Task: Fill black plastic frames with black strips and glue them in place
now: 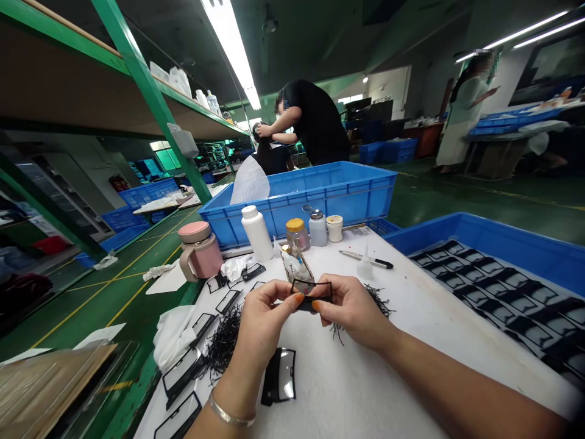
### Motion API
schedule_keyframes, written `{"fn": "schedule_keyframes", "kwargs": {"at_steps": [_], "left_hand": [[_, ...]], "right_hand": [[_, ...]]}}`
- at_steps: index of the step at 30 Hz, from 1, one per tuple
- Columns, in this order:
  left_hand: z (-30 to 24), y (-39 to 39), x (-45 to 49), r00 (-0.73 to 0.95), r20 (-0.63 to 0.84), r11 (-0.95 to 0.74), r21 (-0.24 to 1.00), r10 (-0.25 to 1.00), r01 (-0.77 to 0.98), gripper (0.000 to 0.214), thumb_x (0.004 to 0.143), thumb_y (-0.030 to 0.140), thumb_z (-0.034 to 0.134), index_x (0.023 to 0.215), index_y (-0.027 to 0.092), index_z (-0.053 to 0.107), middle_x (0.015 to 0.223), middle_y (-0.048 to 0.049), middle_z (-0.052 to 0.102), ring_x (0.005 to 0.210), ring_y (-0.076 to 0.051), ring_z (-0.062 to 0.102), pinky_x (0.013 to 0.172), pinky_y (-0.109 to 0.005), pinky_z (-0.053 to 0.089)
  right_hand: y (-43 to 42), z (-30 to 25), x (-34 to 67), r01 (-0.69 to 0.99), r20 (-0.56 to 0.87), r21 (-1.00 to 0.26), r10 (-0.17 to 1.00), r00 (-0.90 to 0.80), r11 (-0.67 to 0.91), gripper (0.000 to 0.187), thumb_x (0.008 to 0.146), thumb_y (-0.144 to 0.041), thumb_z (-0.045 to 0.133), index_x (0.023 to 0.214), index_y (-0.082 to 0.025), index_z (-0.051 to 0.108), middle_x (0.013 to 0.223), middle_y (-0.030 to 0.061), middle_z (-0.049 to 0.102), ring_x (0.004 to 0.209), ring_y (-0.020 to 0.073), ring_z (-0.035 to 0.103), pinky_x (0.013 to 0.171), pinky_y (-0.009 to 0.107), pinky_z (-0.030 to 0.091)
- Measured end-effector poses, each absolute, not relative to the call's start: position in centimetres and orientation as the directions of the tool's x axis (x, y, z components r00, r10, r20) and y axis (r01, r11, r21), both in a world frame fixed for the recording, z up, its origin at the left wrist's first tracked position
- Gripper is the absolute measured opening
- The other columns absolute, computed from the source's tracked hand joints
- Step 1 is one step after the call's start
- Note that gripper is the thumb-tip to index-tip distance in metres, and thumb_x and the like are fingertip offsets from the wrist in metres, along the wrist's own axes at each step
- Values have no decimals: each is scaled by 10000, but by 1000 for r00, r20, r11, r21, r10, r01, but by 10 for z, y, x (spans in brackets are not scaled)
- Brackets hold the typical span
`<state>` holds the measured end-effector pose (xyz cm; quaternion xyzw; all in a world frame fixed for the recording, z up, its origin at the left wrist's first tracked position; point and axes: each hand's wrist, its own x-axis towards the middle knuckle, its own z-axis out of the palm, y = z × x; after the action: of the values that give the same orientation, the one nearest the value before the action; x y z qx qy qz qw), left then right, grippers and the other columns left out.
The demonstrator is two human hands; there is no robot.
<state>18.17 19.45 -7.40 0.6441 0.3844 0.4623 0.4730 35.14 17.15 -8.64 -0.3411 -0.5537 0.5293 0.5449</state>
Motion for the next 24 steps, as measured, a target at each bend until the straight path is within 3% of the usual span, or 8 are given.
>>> {"fn": "schedule_keyframes", "kwargs": {"at_steps": [11, 24], "left_hand": [[-74, 196, 182, 279, 224, -248, 967, 934, 55, 174, 770, 308, 710, 762, 138, 675, 695, -28, 636, 663, -130, 543, 643, -225, 440], [-78, 197, 184, 293, 237, -276, 956, 926, 97, 202, 783, 343, 706, 761, 146, 668, 720, -29, 642, 705, -142, 559, 682, -234, 441]], "right_hand": [[173, -86, 352, -216, 216, -961, 958, -191, 174, 119, 728, -218, 698, 764, -145, 612, 709, 2, 622, 541, 93, 558, 506, 215, 476], [171, -83, 354, -88, 249, -968, 954, -166, 237, 129, 758, -227, 671, 707, -144, 587, 638, -9, 581, 514, 91, 512, 453, 202, 432]]}}
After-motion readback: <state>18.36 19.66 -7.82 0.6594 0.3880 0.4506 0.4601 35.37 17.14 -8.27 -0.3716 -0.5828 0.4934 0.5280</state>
